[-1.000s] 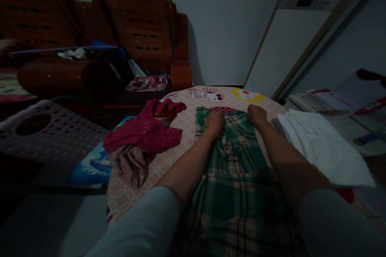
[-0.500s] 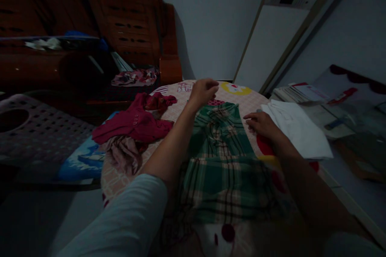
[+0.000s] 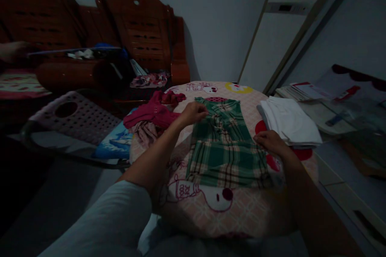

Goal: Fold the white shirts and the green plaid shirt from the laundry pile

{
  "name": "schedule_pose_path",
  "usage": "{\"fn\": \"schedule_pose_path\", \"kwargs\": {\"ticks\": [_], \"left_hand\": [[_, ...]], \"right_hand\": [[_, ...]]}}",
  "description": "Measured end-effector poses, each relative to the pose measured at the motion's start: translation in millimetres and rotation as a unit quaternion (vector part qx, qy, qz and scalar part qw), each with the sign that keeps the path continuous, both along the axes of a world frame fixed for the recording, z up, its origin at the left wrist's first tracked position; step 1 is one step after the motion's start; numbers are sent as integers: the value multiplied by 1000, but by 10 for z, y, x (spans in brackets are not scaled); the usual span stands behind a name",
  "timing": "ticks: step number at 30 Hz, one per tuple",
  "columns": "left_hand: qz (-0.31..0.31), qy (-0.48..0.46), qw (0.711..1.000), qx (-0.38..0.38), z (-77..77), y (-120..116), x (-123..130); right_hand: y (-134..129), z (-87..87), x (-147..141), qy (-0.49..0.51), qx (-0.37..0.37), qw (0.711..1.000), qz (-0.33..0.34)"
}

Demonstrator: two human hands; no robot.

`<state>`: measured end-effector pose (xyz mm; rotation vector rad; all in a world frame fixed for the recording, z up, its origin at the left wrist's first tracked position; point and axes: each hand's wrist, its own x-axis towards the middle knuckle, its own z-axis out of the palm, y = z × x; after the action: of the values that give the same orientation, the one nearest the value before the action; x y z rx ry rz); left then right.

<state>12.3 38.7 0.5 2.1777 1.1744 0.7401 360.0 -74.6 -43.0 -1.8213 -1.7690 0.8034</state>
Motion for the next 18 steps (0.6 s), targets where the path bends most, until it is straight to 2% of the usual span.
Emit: {"fn": "schedule_pose_path", "kwargs": {"ticks": [4, 8, 13, 16, 18], "left_hand": [[-33, 103, 994, -17, -191, -404, -151], [-12, 186, 982, 23, -298, -704, -177], [25, 228, 972, 50, -446, -843, -146], [21, 210, 976, 49, -461, -865, -145], [7, 183, 982, 37, -440, -881, -158]], "right_hand": [[-81, 32, -22, 12, 13, 999, -34], [-166, -25, -35, 78, 4, 989, -126], [-276, -165, -31, 101, 53, 976, -188], [-321, -213, -41, 105, 100, 966, -215], [-346, -216, -39, 113, 113, 965, -207]]}}
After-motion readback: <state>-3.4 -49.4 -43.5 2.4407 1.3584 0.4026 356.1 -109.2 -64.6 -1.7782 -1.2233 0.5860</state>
